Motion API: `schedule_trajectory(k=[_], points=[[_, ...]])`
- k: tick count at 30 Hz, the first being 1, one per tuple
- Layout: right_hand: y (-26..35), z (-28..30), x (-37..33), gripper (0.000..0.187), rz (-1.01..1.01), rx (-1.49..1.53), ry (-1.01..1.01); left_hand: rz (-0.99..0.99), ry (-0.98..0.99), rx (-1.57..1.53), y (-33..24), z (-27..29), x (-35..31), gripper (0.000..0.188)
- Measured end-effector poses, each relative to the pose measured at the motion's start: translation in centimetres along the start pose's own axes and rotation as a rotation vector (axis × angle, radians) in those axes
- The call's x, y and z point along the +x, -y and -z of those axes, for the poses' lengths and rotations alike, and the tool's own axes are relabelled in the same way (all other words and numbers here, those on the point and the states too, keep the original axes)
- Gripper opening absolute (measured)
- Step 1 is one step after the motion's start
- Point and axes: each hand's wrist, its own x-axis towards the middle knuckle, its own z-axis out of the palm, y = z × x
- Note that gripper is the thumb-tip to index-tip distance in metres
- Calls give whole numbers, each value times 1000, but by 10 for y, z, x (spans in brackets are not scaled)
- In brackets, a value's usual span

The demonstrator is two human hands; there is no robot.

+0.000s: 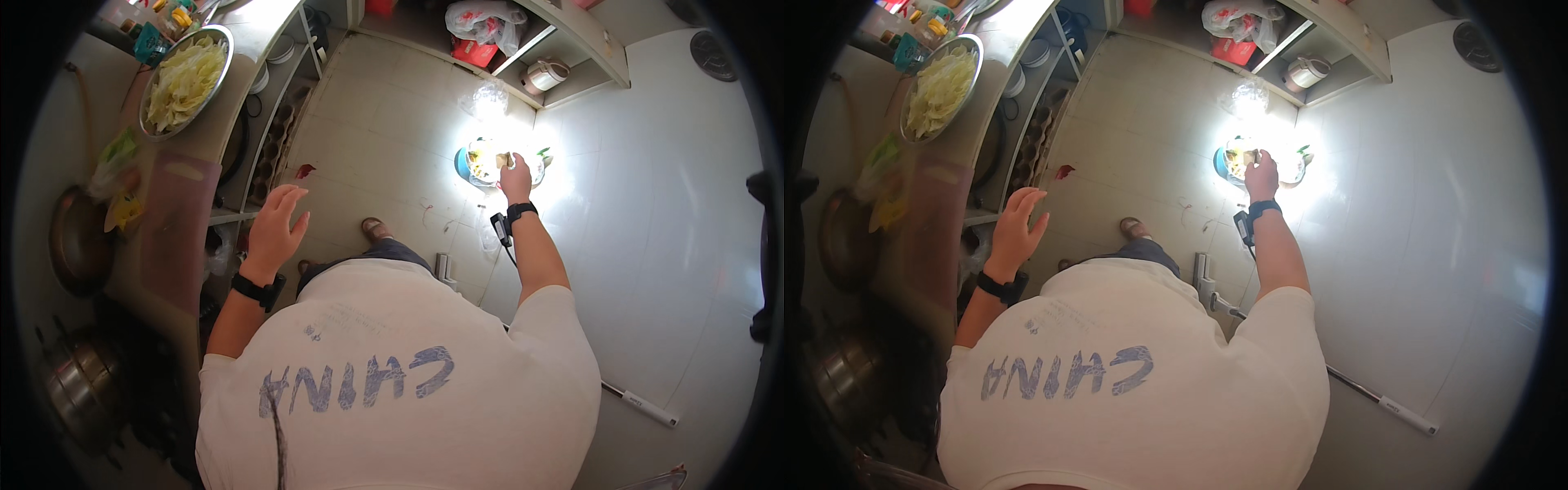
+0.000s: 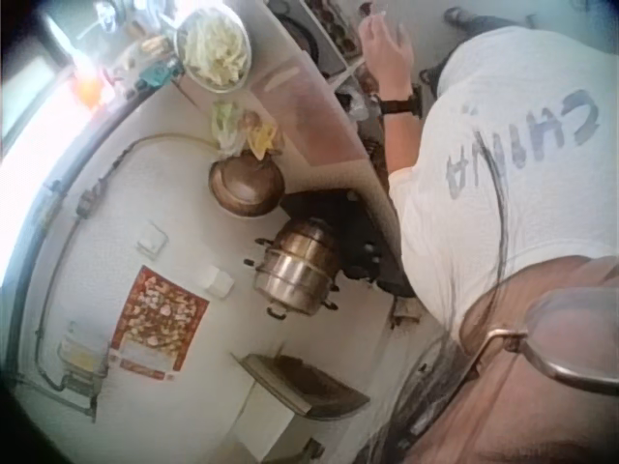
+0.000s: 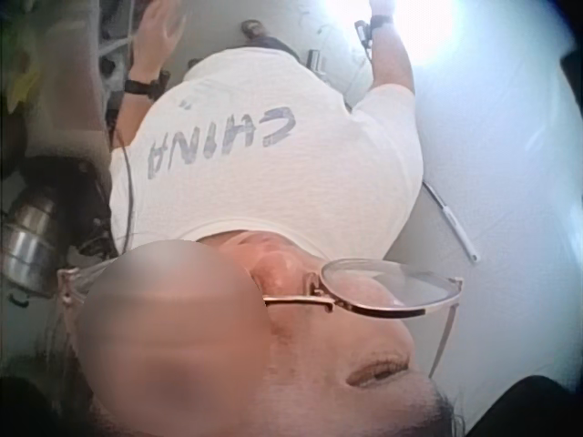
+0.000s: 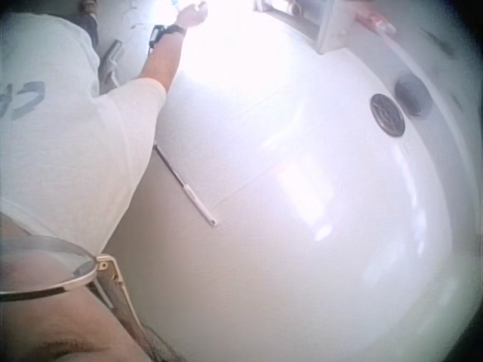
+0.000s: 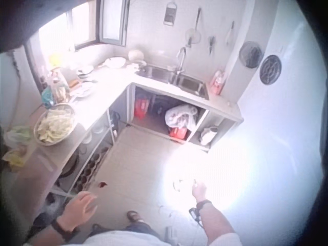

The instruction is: The person assembles a dustpan and broom by connecting the handle to the dustpan head, then moves through the kitchen and living area. They wash their hands at the sink, dry them with a towel, and retrieve a yellow box from the refrigerator before placing it on the table.

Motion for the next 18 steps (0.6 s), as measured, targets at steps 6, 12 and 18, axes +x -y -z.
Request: schedule_trajectory(k=[6,12,18], points=[[-34,-24,36,25,-120,-19,315,152,-33,8,-22,-21,-3,31],[-1,-60,-5,37,193,-206,421,391,-199,23,-33,-6,-57,26],[60,-95,-51,43,505,-86,605,587,-428,105,-63,10,-166,22]])
